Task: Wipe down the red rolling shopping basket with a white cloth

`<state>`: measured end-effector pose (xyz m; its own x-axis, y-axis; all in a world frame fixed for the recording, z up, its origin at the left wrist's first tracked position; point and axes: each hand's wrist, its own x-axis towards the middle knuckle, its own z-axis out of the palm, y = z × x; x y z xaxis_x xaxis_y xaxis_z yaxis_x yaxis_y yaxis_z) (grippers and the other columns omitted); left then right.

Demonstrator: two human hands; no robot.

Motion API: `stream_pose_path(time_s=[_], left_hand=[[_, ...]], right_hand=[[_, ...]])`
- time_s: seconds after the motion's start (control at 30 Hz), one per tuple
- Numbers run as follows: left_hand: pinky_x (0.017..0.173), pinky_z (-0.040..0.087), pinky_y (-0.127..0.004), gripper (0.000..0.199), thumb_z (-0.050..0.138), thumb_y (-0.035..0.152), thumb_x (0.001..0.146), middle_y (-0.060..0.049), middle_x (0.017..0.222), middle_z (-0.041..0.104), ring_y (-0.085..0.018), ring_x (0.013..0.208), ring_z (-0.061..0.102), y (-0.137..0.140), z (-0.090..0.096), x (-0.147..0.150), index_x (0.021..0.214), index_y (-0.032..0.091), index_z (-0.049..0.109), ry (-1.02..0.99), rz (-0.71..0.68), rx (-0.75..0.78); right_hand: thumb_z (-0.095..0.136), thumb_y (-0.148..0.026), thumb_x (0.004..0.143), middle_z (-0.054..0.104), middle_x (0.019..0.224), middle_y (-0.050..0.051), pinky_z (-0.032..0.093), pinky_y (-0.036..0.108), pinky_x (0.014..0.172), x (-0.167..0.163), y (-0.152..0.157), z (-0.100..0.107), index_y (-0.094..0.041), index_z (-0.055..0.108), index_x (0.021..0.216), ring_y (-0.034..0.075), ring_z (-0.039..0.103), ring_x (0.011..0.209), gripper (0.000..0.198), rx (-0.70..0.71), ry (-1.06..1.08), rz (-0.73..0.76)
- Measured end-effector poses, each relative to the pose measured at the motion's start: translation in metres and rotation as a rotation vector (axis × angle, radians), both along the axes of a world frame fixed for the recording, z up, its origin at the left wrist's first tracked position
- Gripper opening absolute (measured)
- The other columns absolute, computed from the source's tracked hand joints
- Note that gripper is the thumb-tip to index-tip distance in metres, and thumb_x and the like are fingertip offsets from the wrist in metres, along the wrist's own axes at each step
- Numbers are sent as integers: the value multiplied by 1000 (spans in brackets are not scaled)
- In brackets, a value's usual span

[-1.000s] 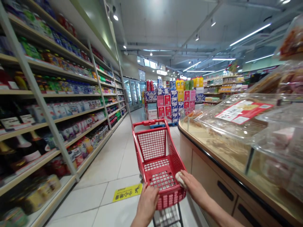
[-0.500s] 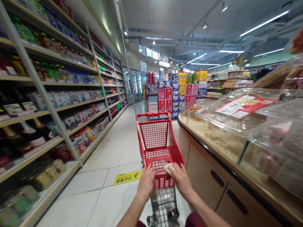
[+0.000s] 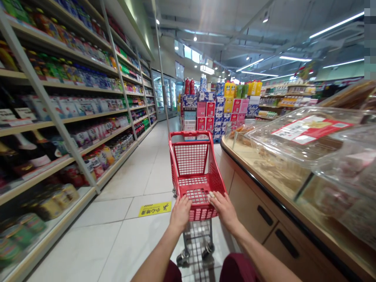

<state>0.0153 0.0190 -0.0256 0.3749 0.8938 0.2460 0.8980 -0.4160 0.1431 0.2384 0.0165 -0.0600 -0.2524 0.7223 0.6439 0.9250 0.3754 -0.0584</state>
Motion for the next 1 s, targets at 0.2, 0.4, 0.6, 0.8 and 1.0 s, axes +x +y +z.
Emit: stream_pose_path(time_s=[0.2,0.4,0.6,0.8,1.0], left_hand=[[103,25,-42,36,34,9,80,-9,120,53,-20,118,41,1,-5,0,109,15,55,-15,33,14],[103,25,-43,37,34,7,80,-8,123,51,-19,122,35,-2,-4,-8,110,16,54,-12,8,8],[103,25,-43,36,33,8,81,-7,124,50,-20,123,33,1,-7,-6,107,16,56,-13,19,6],[102,27,-44,44,30,3,78,-9,129,44,-20,125,29,0,-11,-3,117,15,48,61,-31,56],[104,25,-41,49,32,1,75,-9,132,40,-21,126,24,-1,-13,4,120,12,44,79,18,86]], right_hand=[[36,-3,75,53,120,8,32,43,95,-25,-9,-11,-22,57,108,20,44,115,43,49,98,7],[38,-3,75,55,118,6,29,44,96,-48,-7,-8,-26,58,106,18,46,113,44,17,104,47],[35,0,74,49,124,8,28,46,96,-34,-15,-10,-24,54,112,20,40,118,49,19,137,-137],[38,-2,75,52,121,6,27,43,97,-47,-9,-4,-27,56,108,17,44,115,46,26,115,-41],[35,2,74,45,128,8,26,46,96,-27,-14,-7,-24,52,115,20,38,120,51,-8,150,-210]])
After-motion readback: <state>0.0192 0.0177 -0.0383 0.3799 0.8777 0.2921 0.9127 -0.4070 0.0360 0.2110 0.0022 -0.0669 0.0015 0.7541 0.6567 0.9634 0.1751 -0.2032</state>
